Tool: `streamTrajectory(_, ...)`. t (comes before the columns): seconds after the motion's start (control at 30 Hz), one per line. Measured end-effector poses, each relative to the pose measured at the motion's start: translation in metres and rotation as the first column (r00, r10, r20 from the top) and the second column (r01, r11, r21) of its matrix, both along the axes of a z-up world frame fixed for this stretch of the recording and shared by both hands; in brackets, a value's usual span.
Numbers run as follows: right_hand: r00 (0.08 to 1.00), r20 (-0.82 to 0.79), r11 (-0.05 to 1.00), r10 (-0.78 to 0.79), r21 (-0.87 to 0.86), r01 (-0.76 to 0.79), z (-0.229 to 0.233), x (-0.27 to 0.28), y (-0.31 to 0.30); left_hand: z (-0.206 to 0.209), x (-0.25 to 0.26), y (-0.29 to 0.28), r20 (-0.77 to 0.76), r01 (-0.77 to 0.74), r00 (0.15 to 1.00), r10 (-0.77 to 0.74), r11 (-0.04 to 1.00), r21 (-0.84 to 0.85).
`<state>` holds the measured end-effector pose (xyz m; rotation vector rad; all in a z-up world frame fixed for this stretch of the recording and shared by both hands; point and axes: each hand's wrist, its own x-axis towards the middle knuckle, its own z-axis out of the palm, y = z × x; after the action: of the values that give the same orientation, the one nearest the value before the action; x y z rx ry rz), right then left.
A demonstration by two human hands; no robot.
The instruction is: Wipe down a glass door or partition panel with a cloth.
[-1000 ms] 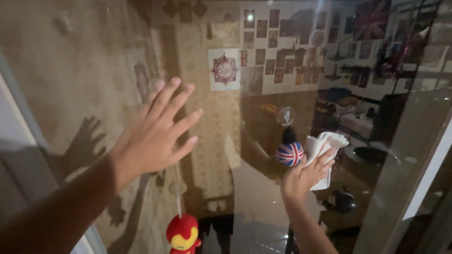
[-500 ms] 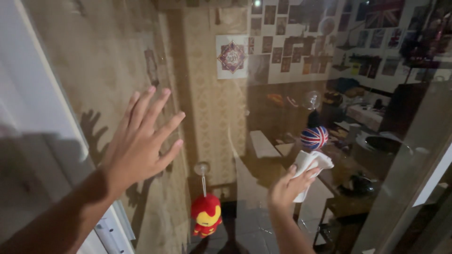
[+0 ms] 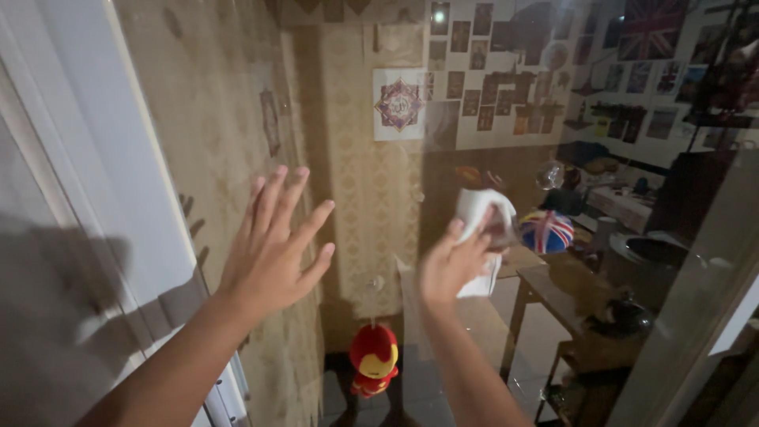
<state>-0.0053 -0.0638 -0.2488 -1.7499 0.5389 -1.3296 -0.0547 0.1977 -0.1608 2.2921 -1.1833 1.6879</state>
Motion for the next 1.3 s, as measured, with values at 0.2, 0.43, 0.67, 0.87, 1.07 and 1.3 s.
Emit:
streamTrajectory(0.2, 0.996, 0.087, 0.93, 0.034, -0.368, 0.0, 0.004, -0.028, 0.02, -0.003, 0.006, -0.01, -0.034, 0.006, 0.999, -0.006, 1.0, -0.015)
streamTrajectory(0.43, 0.999, -0.004, 0.727, 0.046, -0.685, -0.036, -0.053, -0.044, -0.014, -0.013, 0.02, -0.013, 0.018, 0.002, 1.0, -0.002, 1.0, -0.023)
streamTrajectory(0.67, 0.968, -0.23, 0.685, -0.099, -0.721, -0.101, -0.175, -0.057, -0.068, -0.021, 0.03, -0.014, 0.044, -0.007, 0.999, 0.008, 1.0, -0.026)
streamTrajectory(0.87, 0.998, -0.049, 0.997, 0.044, -0.064, -0.047, -0.26, -0.024, -0.103, -0.026, 0.039, -0.016, 0.066, -0.008, 0.998, 0.011, 0.999, -0.048)
streamTrajectory(1.07, 0.959, 0.278, 0.638, 0.057, 0.728, -0.25, -0.138, 0.003, -0.054, -0.026, 0.039, -0.017, 0.08, 0.006, 0.997, 0.0, 0.997, -0.072)
streamTrajectory(1.3, 0.955, 0.226, 0.968, 0.191, 0.12, -0.222, -0.015, -0.002, 0.026, -0.028, 0.042, -0.016, 0.099, 0.014, 0.995, -0.006, 0.997, -0.081)
